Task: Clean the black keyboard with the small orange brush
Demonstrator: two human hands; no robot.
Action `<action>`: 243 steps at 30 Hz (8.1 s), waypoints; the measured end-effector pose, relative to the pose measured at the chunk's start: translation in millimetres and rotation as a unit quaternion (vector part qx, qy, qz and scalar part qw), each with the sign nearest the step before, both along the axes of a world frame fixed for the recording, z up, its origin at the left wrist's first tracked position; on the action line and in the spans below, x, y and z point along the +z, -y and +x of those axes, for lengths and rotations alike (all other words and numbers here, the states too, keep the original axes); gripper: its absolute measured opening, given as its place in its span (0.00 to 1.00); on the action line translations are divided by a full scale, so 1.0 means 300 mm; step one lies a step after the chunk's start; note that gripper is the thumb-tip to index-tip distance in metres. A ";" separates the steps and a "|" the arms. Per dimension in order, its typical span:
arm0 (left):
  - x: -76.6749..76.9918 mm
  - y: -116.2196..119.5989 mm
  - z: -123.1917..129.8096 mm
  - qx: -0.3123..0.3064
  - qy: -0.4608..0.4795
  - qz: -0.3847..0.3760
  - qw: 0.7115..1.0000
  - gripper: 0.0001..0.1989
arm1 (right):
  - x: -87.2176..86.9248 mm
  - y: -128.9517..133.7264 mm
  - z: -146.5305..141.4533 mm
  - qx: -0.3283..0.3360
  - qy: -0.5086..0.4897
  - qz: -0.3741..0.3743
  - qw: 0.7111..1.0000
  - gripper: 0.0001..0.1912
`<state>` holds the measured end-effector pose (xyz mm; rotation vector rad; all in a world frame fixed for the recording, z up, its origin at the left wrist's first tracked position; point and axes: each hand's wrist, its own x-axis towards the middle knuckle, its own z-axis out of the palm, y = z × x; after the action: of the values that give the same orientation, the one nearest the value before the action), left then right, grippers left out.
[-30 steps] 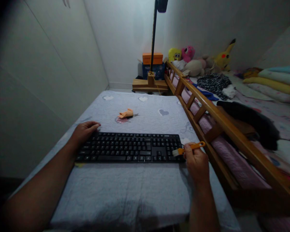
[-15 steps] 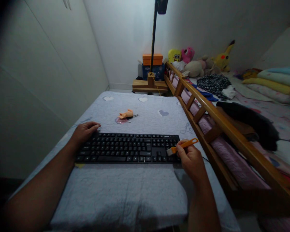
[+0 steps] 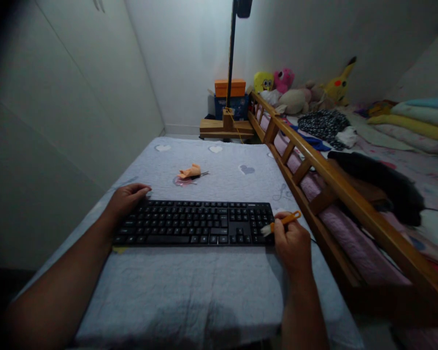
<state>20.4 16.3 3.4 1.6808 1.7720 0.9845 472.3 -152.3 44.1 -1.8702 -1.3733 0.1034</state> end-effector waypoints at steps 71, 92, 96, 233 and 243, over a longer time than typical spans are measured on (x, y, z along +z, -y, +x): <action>0.012 0.006 0.009 0.005 -0.015 -0.001 1.000 0.19 | -0.035 -0.104 -0.030 0.081 -0.144 0.027 0.986 0.16; 0.003 0.000 0.002 -0.013 -0.016 -0.004 1.000 0.20 | -0.056 -0.083 0.035 -0.066 -0.080 0.089 0.991 0.16; 0.007 0.004 0.005 -0.008 -0.017 -0.008 1.000 0.20 | -0.053 -0.080 -0.013 0.005 -0.165 0.069 0.984 0.16; 0.031 0.016 0.006 -0.005 0.044 -0.023 0.999 0.20 | -0.074 -0.057 0.064 -0.126 0.047 0.062 0.989 0.17; 0.036 0.017 0.006 -0.013 0.047 -0.033 0.998 0.21 | -0.051 -0.050 0.007 0.019 -0.145 0.058 0.987 0.16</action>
<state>22.2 11.2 14.3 1.5859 1.6993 0.9664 474.2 -137.4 28.8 -1.6585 -1.1870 0.2964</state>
